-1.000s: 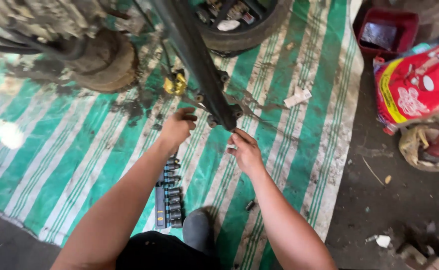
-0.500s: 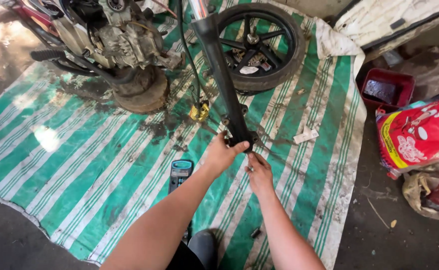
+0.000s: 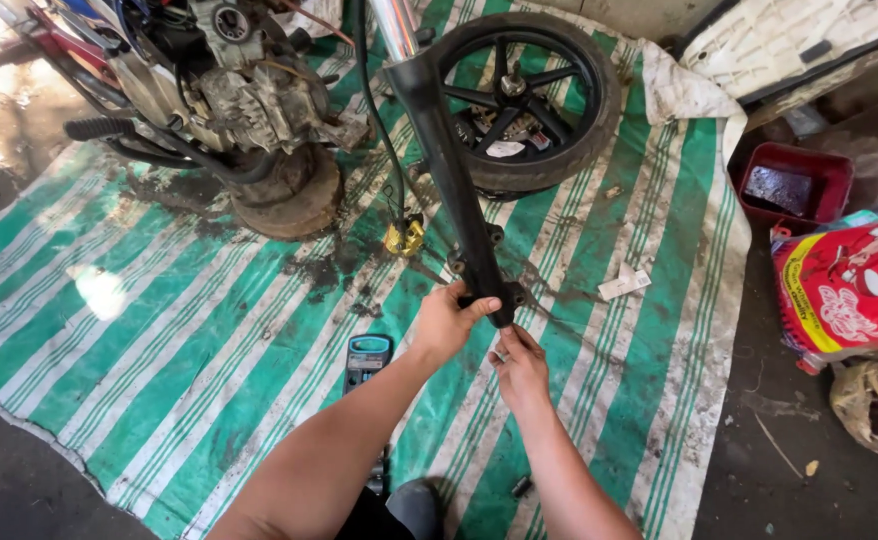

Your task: Repairing motorcycle front fork components using a hammer and punch.

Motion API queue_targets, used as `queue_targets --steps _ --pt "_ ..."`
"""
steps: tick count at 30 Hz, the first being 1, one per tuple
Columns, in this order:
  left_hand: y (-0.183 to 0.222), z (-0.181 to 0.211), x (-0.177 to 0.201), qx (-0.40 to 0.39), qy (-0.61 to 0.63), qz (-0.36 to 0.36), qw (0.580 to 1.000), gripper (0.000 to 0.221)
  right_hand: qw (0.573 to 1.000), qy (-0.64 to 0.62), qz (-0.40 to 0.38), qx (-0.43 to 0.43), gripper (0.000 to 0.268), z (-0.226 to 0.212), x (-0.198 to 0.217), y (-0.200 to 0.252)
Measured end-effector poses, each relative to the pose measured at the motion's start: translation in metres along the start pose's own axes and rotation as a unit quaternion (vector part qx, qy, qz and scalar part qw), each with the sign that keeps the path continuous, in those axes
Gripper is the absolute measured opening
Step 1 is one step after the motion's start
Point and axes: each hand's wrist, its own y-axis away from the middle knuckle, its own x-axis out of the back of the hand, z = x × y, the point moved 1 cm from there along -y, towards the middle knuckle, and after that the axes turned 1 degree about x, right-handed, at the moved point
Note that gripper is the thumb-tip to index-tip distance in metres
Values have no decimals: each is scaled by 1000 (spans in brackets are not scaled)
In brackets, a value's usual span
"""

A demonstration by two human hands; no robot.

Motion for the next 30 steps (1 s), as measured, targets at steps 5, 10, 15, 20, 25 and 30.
queue_targets --steps 5,10,15,20,25,30 --pt "-1 4 3 3 45 -18 999 40 1000 -21 -23 -3 13 -1 3 -2" --pt "-18 -20 -2 -21 53 -17 998 40 999 -19 -39 7 12 4 8 -15" --pt "-27 -33 -6 -41 45 -21 998 45 998 -29 -51 -23 9 -7 4 -1" --pt "-29 -35 -8 -43 27 -9 999 45 996 -58 -54 -51 13 -10 -6 8" --pt "-1 18 12 -17 -8 12 1000 46 997 -60 -38 -36 10 -1 -4 1" --pt "4 35 19 17 -33 -7 999 51 997 -55 -46 -39 16 -2 -2 3"
